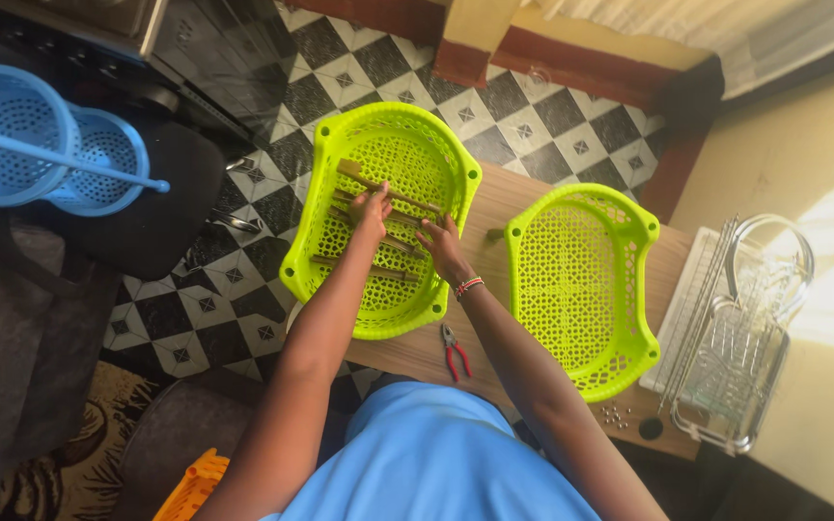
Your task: The person inserts metal rods into holes on green plastic baskets, then removes them and places the rods into another basket. The person also moves a three-tiered orange basket unit onto the table.
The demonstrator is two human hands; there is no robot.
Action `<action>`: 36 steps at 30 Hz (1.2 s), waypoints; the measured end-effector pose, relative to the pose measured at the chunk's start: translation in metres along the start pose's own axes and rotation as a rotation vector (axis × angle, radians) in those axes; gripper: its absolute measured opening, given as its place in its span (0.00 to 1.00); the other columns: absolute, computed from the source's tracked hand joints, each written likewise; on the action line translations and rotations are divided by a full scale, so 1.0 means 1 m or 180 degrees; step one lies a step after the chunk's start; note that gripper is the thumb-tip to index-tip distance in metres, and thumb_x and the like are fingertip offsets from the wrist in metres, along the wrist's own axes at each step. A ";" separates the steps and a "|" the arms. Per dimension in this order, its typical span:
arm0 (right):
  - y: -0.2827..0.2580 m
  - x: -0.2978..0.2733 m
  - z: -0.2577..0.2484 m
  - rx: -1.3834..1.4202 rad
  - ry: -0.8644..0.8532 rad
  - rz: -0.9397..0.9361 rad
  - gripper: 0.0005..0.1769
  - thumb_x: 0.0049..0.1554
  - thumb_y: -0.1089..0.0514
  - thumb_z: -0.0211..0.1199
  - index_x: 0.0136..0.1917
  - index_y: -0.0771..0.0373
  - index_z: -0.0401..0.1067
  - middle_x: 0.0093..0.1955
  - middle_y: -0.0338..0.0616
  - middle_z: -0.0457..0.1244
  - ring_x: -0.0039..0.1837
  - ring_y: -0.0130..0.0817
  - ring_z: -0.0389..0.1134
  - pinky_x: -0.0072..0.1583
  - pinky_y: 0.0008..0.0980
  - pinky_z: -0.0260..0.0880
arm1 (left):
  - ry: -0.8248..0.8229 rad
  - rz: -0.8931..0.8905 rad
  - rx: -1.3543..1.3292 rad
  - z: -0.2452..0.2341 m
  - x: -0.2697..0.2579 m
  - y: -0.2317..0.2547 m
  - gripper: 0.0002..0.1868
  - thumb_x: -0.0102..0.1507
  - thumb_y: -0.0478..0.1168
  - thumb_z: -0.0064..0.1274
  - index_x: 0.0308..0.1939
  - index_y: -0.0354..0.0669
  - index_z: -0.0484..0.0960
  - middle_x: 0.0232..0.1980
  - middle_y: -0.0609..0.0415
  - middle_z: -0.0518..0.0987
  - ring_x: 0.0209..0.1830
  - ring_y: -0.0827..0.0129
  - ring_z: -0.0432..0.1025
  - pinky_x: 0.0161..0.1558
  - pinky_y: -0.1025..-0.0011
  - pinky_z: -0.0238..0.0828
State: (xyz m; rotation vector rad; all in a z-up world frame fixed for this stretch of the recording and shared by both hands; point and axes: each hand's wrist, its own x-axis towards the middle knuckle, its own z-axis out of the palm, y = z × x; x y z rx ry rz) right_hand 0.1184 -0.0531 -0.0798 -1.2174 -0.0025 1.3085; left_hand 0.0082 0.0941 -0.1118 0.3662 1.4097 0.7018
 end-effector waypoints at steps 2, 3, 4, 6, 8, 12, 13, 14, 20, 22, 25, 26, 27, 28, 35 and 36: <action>0.003 -0.001 -0.004 0.0019 -0.0020 -0.0018 0.54 0.60 0.62 0.61 0.83 0.64 0.25 0.85 0.59 0.37 0.80 0.44 0.51 0.72 0.44 0.63 | 0.0069 0.0009 0.0002 0.002 -0.001 -0.003 0.34 0.57 0.38 0.68 0.64 0.36 0.70 0.52 0.41 0.84 0.51 0.55 0.81 0.51 0.65 0.81; 0.002 0.001 -0.003 0.0055 0.0002 0.0021 0.54 0.60 0.63 0.61 0.83 0.63 0.24 0.85 0.58 0.36 0.80 0.44 0.51 0.73 0.45 0.63 | 0.0114 0.0012 0.0036 0.003 -0.001 -0.001 0.34 0.58 0.38 0.68 0.64 0.37 0.70 0.52 0.41 0.83 0.51 0.54 0.81 0.51 0.65 0.81; 0.002 0.001 -0.003 0.0090 0.0024 0.0061 0.55 0.60 0.63 0.61 0.83 0.61 0.23 0.85 0.57 0.34 0.80 0.44 0.51 0.73 0.45 0.64 | 0.0158 0.0016 0.0071 0.005 -0.002 0.000 0.35 0.58 0.38 0.68 0.65 0.37 0.69 0.52 0.41 0.82 0.52 0.54 0.81 0.51 0.66 0.81; 0.003 0.000 0.001 0.0105 0.0011 0.0067 0.56 0.59 0.63 0.61 0.83 0.59 0.23 0.86 0.56 0.33 0.81 0.44 0.51 0.72 0.45 0.64 | 0.0134 0.0075 0.0082 0.004 -0.007 0.001 0.33 0.59 0.37 0.67 0.65 0.37 0.69 0.52 0.42 0.82 0.51 0.56 0.81 0.50 0.68 0.81; 0.003 -0.006 -0.001 0.0052 -0.0050 -0.0011 0.55 0.59 0.63 0.60 0.84 0.58 0.24 0.86 0.56 0.33 0.81 0.44 0.51 0.72 0.44 0.63 | 0.0081 0.0099 0.0169 0.002 -0.016 -0.004 0.30 0.60 0.36 0.65 0.64 0.38 0.71 0.53 0.44 0.83 0.50 0.60 0.80 0.49 0.70 0.80; -0.006 -0.016 0.003 -0.0117 -0.0163 -0.0099 0.52 0.59 0.64 0.60 0.84 0.57 0.29 0.85 0.55 0.36 0.80 0.44 0.51 0.70 0.45 0.66 | -0.0291 0.0114 0.0217 -0.001 -0.030 -0.006 0.25 0.61 0.34 0.60 0.62 0.42 0.74 0.54 0.52 0.83 0.48 0.70 0.80 0.45 0.74 0.78; -0.008 -0.020 0.003 -0.0103 -0.0180 -0.0102 0.51 0.59 0.64 0.59 0.84 0.57 0.31 0.85 0.54 0.38 0.80 0.44 0.52 0.69 0.45 0.66 | -0.0432 0.0104 0.0160 -0.002 -0.035 -0.009 0.23 0.61 0.33 0.59 0.61 0.42 0.75 0.54 0.54 0.83 0.47 0.72 0.80 0.44 0.74 0.78; -0.010 -0.023 0.003 -0.0088 -0.0196 -0.0104 0.50 0.59 0.63 0.58 0.84 0.57 0.32 0.85 0.54 0.40 0.79 0.44 0.54 0.68 0.45 0.66 | -0.0538 0.0135 0.0137 -0.003 -0.039 -0.012 0.22 0.62 0.34 0.58 0.60 0.42 0.76 0.54 0.54 0.83 0.47 0.71 0.80 0.44 0.74 0.77; -0.034 -0.048 -0.014 0.0194 -0.0330 -0.0334 0.47 0.60 0.66 0.57 0.84 0.57 0.35 0.81 0.55 0.49 0.74 0.44 0.62 0.64 0.42 0.71 | -0.1085 0.0044 0.0030 0.016 -0.075 -0.036 0.16 0.65 0.34 0.54 0.57 0.41 0.77 0.53 0.54 0.83 0.46 0.72 0.78 0.45 0.73 0.77; -0.043 -0.060 -0.024 0.0174 -0.0312 -0.0449 0.44 0.60 0.66 0.57 0.83 0.59 0.39 0.81 0.54 0.50 0.73 0.43 0.63 0.62 0.40 0.73 | -0.1214 0.0151 -0.0051 0.026 -0.089 -0.044 0.16 0.65 0.33 0.54 0.57 0.39 0.77 0.52 0.53 0.83 0.45 0.71 0.78 0.46 0.72 0.78; -0.060 -0.076 -0.044 0.0233 -0.0291 -0.0609 0.41 0.61 0.65 0.56 0.83 0.60 0.44 0.81 0.52 0.52 0.72 0.42 0.64 0.61 0.38 0.73 | -0.1481 0.0594 0.0127 0.042 -0.110 -0.059 0.15 0.65 0.33 0.53 0.56 0.39 0.77 0.51 0.54 0.82 0.45 0.71 0.78 0.45 0.72 0.76; -0.065 -0.083 -0.053 0.0265 -0.0284 -0.0656 0.39 0.62 0.65 0.55 0.82 0.61 0.45 0.80 0.52 0.53 0.71 0.41 0.65 0.61 0.38 0.73 | -0.1564 0.0641 0.0180 0.048 -0.118 -0.066 0.14 0.65 0.33 0.52 0.56 0.38 0.77 0.51 0.53 0.82 0.46 0.72 0.77 0.45 0.72 0.76; -0.069 -0.088 -0.061 0.0246 -0.0242 -0.0665 0.39 0.61 0.65 0.55 0.82 0.61 0.46 0.80 0.52 0.54 0.71 0.41 0.65 0.61 0.38 0.74 | -0.1647 0.0695 0.0229 0.054 -0.126 -0.074 0.14 0.66 0.33 0.52 0.56 0.37 0.77 0.51 0.53 0.82 0.47 0.72 0.77 0.46 0.73 0.75; -0.073 -0.094 -0.070 0.0227 -0.0201 -0.0673 0.38 0.61 0.65 0.55 0.82 0.61 0.47 0.79 0.51 0.55 0.71 0.41 0.66 0.60 0.38 0.74 | -0.1731 0.0750 0.0278 0.059 -0.134 -0.081 0.14 0.66 0.33 0.52 0.56 0.36 0.77 0.51 0.53 0.82 0.48 0.73 0.77 0.46 0.73 0.74; -0.088 -0.116 -0.156 -0.0021 0.0059 -0.0490 0.36 0.61 0.65 0.56 0.80 0.61 0.51 0.77 0.48 0.57 0.69 0.42 0.67 0.61 0.41 0.74 | -0.1286 0.1205 0.1188 0.084 -0.181 -0.154 0.31 0.62 0.33 0.54 0.70 0.40 0.69 0.58 0.46 0.78 0.52 0.67 0.73 0.51 0.69 0.72; -0.091 -0.115 -0.172 -0.0143 0.0163 -0.0537 0.35 0.60 0.65 0.56 0.79 0.61 0.52 0.77 0.48 0.58 0.70 0.42 0.67 0.61 0.41 0.73 | -0.1259 0.1344 0.1212 0.086 -0.184 -0.164 0.32 0.60 0.32 0.54 0.70 0.39 0.68 0.64 0.47 0.73 0.56 0.66 0.73 0.53 0.68 0.72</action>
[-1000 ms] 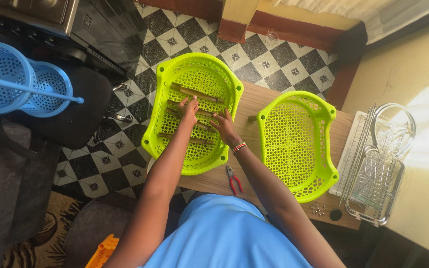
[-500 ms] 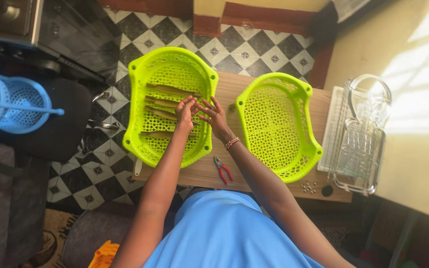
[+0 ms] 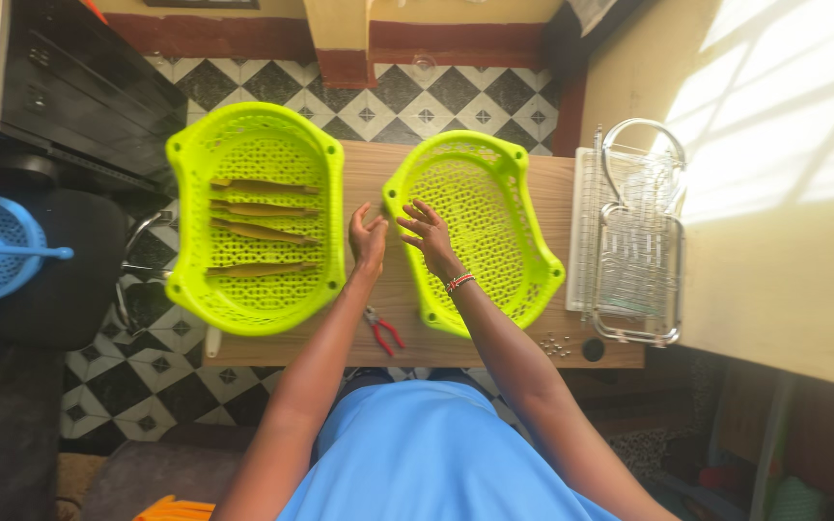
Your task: The person inserts metal rods into holes on green plastic baskets, then removes them and places the rods into another basket. The person also moves a three-tiered orange basket unit onto the table.
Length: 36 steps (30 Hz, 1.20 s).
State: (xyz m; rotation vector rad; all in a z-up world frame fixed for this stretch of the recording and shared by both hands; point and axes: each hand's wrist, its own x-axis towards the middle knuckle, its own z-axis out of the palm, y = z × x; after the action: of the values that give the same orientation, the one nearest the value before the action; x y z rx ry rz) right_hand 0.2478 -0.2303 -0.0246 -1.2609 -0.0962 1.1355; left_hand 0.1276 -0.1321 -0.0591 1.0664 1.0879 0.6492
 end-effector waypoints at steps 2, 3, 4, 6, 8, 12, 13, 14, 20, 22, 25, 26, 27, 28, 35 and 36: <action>0.001 -0.002 -0.036 -0.0267 0.0188 -0.0054 0.34 0.59 0.65 0.57 0.78 0.62 0.55 0.76 0.46 0.59 0.70 0.42 0.67 0.61 0.40 0.71 | 0.0050 -0.0005 0.0132 0.008 -0.018 -0.018 0.36 0.58 0.32 0.56 0.70 0.39 0.65 0.71 0.48 0.66 0.62 0.65 0.72 0.57 0.68 0.72; -0.001 -0.002 -0.054 -0.0584 0.0374 -0.0162 0.33 0.59 0.65 0.57 0.77 0.62 0.57 0.75 0.47 0.60 0.70 0.42 0.67 0.62 0.41 0.71 | 0.0060 -0.0098 0.0197 0.011 -0.025 -0.024 0.37 0.57 0.32 0.58 0.71 0.39 0.64 0.72 0.47 0.65 0.63 0.64 0.70 0.59 0.68 0.71; -0.005 -0.004 -0.074 -0.0901 0.0560 -0.0273 0.32 0.59 0.64 0.57 0.76 0.63 0.59 0.75 0.47 0.61 0.69 0.42 0.67 0.62 0.42 0.71 | 0.0069 -0.0191 0.0261 0.016 -0.032 -0.031 0.39 0.57 0.33 0.59 0.71 0.39 0.63 0.73 0.46 0.64 0.65 0.64 0.69 0.61 0.67 0.69; -0.012 -0.008 -0.112 -0.1675 0.0953 -0.0998 0.30 0.59 0.65 0.57 0.74 0.64 0.65 0.73 0.50 0.64 0.71 0.45 0.67 0.67 0.43 0.69 | 0.0185 -0.0467 0.0582 0.022 -0.053 -0.044 0.38 0.58 0.34 0.61 0.71 0.39 0.65 0.71 0.44 0.67 0.65 0.62 0.68 0.62 0.66 0.67; -0.024 -0.016 -0.152 -0.2507 0.1461 -0.1651 0.28 0.57 0.66 0.56 0.72 0.64 0.69 0.70 0.53 0.66 0.71 0.48 0.68 0.71 0.43 0.66 | 0.0270 -0.0654 0.0717 0.030 -0.069 -0.054 0.38 0.58 0.37 0.64 0.70 0.38 0.65 0.69 0.43 0.69 0.63 0.62 0.68 0.60 0.65 0.67; -0.046 -0.042 -0.218 -0.3722 0.2261 -0.1829 0.30 0.49 0.64 0.59 0.67 0.66 0.70 0.66 0.59 0.66 0.66 0.57 0.66 0.66 0.52 0.63 | 0.0185 -0.0976 0.0087 0.037 -0.089 -0.066 0.31 0.57 0.40 0.66 0.61 0.34 0.71 0.55 0.43 0.79 0.50 0.62 0.75 0.48 0.65 0.74; -0.051 -0.043 -0.225 -0.3960 0.2343 -0.1919 0.31 0.47 0.63 0.61 0.65 0.68 0.70 0.65 0.62 0.66 0.65 0.60 0.65 0.64 0.57 0.60 | 0.0121 -0.1058 -0.0214 0.039 -0.090 -0.066 0.26 0.57 0.40 0.64 0.57 0.34 0.75 0.50 0.43 0.83 0.45 0.61 0.78 0.44 0.64 0.76; -0.056 -0.044 -0.230 -0.3734 0.2118 -0.1121 0.30 0.50 0.61 0.59 0.68 0.64 0.70 0.63 0.61 0.67 0.62 0.57 0.68 0.62 0.53 0.64 | 0.0155 -0.1050 -0.0148 0.042 -0.091 -0.065 0.23 0.57 0.39 0.63 0.53 0.34 0.77 0.47 0.46 0.83 0.41 0.63 0.77 0.41 0.65 0.76; -0.073 -0.039 -0.243 -0.2460 0.1579 -0.0229 0.32 0.56 0.53 0.63 0.73 0.63 0.65 0.62 0.53 0.68 0.55 0.42 0.73 0.55 0.38 0.73 | 0.0593 -0.0863 0.0553 0.049 -0.097 -0.051 0.09 0.64 0.39 0.57 0.43 0.35 0.82 0.33 0.52 0.76 0.28 0.70 0.67 0.32 0.67 0.66; -0.078 -0.035 -0.241 -0.2072 0.1519 -0.0077 0.35 0.53 0.60 0.59 0.74 0.61 0.66 0.61 0.49 0.69 0.53 0.40 0.74 0.53 0.36 0.75 | 0.0614 -0.0704 0.0263 0.044 -0.099 -0.041 0.08 0.64 0.39 0.56 0.43 0.38 0.81 0.34 0.58 0.78 0.29 0.75 0.68 0.33 0.73 0.68; -0.090 -0.030 -0.237 -0.1263 0.0947 -0.0703 0.34 0.55 0.61 0.63 0.74 0.69 0.62 0.58 0.53 0.69 0.54 0.36 0.71 0.54 0.34 0.74 | 0.0471 -0.0170 -0.0456 0.037 -0.102 -0.023 0.07 0.67 0.36 0.55 0.45 0.35 0.81 0.35 0.60 0.74 0.31 0.76 0.64 0.35 0.73 0.63; -0.097 -0.028 -0.233 -0.1097 0.0745 -0.0855 0.34 0.56 0.62 0.64 0.74 0.69 0.62 0.59 0.51 0.68 0.56 0.35 0.71 0.56 0.33 0.73 | 0.0468 -0.0032 -0.0483 0.034 -0.101 -0.013 0.07 0.67 0.36 0.54 0.45 0.35 0.81 0.35 0.59 0.73 0.32 0.75 0.63 0.35 0.72 0.63; -0.104 -0.029 -0.230 -0.0941 0.0546 -0.0998 0.33 0.57 0.62 0.65 0.73 0.70 0.61 0.60 0.49 0.68 0.57 0.33 0.71 0.58 0.31 0.73 | 0.0464 0.0095 -0.0517 0.033 -0.103 -0.005 0.08 0.68 0.36 0.53 0.46 0.34 0.81 0.35 0.59 0.72 0.32 0.75 0.63 0.36 0.71 0.62; -0.110 -0.032 -0.225 -0.0784 0.0346 -0.1136 0.33 0.57 0.62 0.67 0.72 0.70 0.60 0.61 0.46 0.67 0.59 0.31 0.70 0.59 0.30 0.72 | 0.0460 0.0223 -0.0549 0.030 -0.107 0.002 0.08 0.69 0.36 0.52 0.46 0.33 0.81 0.35 0.58 0.71 0.33 0.74 0.63 0.36 0.70 0.61; -0.168 -0.069 -0.174 -0.0439 0.0014 -0.1198 0.23 0.53 0.65 0.62 0.62 0.67 0.65 0.52 0.46 0.66 0.51 0.34 0.68 0.53 0.32 0.73 | 0.0325 0.0640 -0.0560 0.015 -0.115 0.059 0.13 0.65 0.36 0.51 0.53 0.37 0.81 0.41 0.61 0.79 0.39 0.79 0.70 0.44 0.75 0.66; -0.172 -0.075 -0.166 -0.0534 0.0009 -0.1208 0.24 0.51 0.66 0.60 0.62 0.65 0.64 0.51 0.44 0.66 0.50 0.33 0.68 0.52 0.31 0.73 | 0.0383 0.0650 -0.0442 0.009 -0.115 0.065 0.14 0.65 0.37 0.52 0.54 0.35 0.82 0.40 0.60 0.78 0.39 0.78 0.68 0.44 0.74 0.65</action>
State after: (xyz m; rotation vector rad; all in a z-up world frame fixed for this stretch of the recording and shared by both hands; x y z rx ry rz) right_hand 0.4187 -0.3773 0.0845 -1.3239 -0.4186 0.8091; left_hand 0.0987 -0.2082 0.0458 1.0358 1.0284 0.9490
